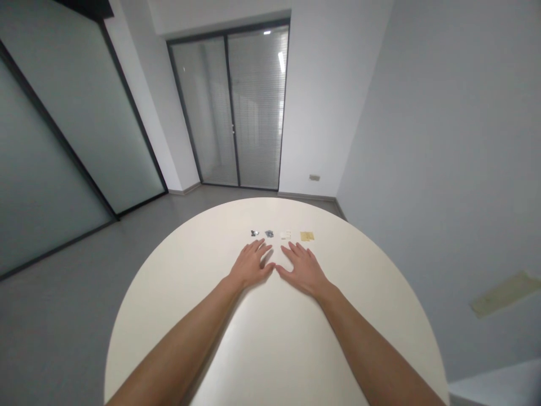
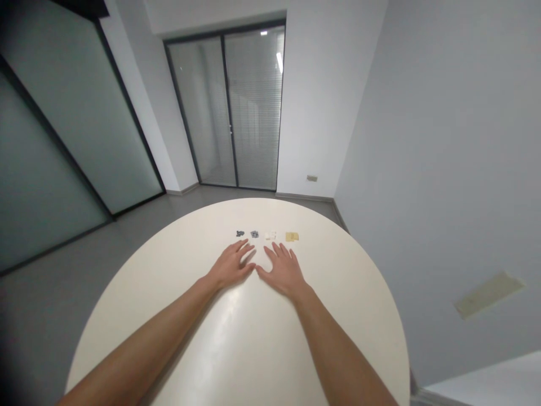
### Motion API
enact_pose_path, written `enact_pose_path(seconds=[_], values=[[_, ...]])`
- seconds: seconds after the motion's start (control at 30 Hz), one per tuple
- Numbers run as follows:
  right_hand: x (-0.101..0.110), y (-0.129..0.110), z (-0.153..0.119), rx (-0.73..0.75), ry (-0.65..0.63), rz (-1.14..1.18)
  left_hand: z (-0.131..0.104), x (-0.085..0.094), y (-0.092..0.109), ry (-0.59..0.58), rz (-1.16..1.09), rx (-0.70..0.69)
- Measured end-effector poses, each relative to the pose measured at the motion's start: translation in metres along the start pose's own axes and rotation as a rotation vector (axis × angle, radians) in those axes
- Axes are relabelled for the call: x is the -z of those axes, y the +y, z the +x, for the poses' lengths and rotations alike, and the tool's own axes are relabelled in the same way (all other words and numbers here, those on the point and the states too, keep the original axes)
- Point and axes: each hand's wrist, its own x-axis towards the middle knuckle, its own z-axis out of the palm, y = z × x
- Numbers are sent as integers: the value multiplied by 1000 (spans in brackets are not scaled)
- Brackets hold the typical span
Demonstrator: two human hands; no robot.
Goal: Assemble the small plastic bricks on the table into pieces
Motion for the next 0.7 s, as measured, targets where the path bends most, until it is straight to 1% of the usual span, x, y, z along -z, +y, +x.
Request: enact_pose_path(seconds=[0.1,0.2,0.53,0.7], values=[[0,1,1,-6,-26,8,-1,1,0,-98,-9,-11],[0,2,1,-8,-30,8,-2,1,0,-146,18,-1],[2,1,0,-19,-16,27,-3,2,2,-167,40,6],[2,-1,2,-24,-19,34,-3,4,0,-179,62,2]])
